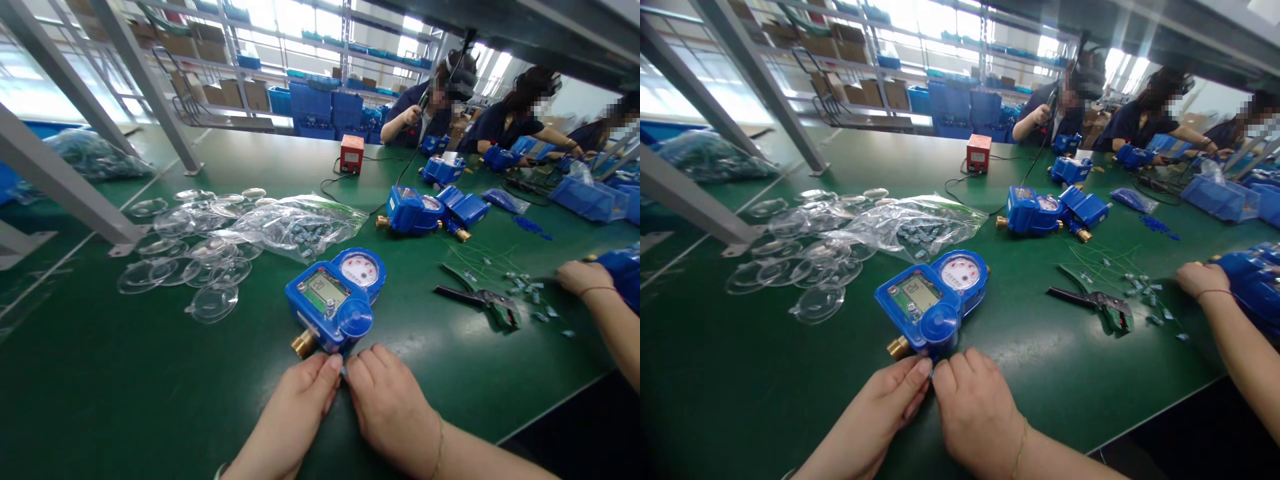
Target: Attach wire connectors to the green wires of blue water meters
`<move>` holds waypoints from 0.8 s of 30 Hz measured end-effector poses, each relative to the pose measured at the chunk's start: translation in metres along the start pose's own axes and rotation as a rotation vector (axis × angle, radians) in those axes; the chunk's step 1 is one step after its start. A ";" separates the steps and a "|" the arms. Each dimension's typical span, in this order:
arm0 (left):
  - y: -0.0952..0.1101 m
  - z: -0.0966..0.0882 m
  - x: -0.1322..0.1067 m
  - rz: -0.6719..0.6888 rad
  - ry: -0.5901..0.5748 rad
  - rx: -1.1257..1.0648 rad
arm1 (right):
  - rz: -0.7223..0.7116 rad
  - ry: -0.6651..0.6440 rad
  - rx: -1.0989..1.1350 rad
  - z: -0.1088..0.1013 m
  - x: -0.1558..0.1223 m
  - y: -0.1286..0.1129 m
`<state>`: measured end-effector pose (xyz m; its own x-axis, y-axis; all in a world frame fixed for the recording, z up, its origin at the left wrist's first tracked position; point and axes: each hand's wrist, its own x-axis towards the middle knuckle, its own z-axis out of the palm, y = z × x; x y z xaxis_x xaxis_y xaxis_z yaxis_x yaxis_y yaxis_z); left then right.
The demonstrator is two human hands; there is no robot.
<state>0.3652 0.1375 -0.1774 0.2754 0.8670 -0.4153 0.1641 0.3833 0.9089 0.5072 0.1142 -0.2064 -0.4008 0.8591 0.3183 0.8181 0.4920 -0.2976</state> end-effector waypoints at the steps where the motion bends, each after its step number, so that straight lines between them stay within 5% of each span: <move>1: -0.001 0.000 0.000 0.015 0.002 0.007 | -0.034 -0.013 -0.022 0.000 0.001 0.002; 10: 0.002 -0.006 -0.002 0.103 0.060 0.240 | 0.202 -0.114 0.367 -0.004 0.015 -0.007; 13: 0.012 -0.012 -0.004 0.116 0.037 0.338 | 0.157 -0.145 0.370 -0.013 0.013 -0.001; 17: 0.022 -0.023 -0.009 0.075 -0.005 0.531 | 0.274 0.116 0.381 -0.035 0.016 0.035; 20: 0.027 -0.029 -0.014 0.071 0.117 0.708 | 0.454 0.412 0.667 -0.044 0.035 0.070; 24: 0.024 -0.023 -0.020 0.181 0.392 0.735 | 0.403 0.368 0.954 -0.034 0.068 0.093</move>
<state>0.3414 0.1369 -0.1462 0.0313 0.9945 -0.0996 0.7600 0.0411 0.6487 0.5701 0.2137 -0.1816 0.1014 0.9647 0.2430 0.1430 0.2276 -0.9632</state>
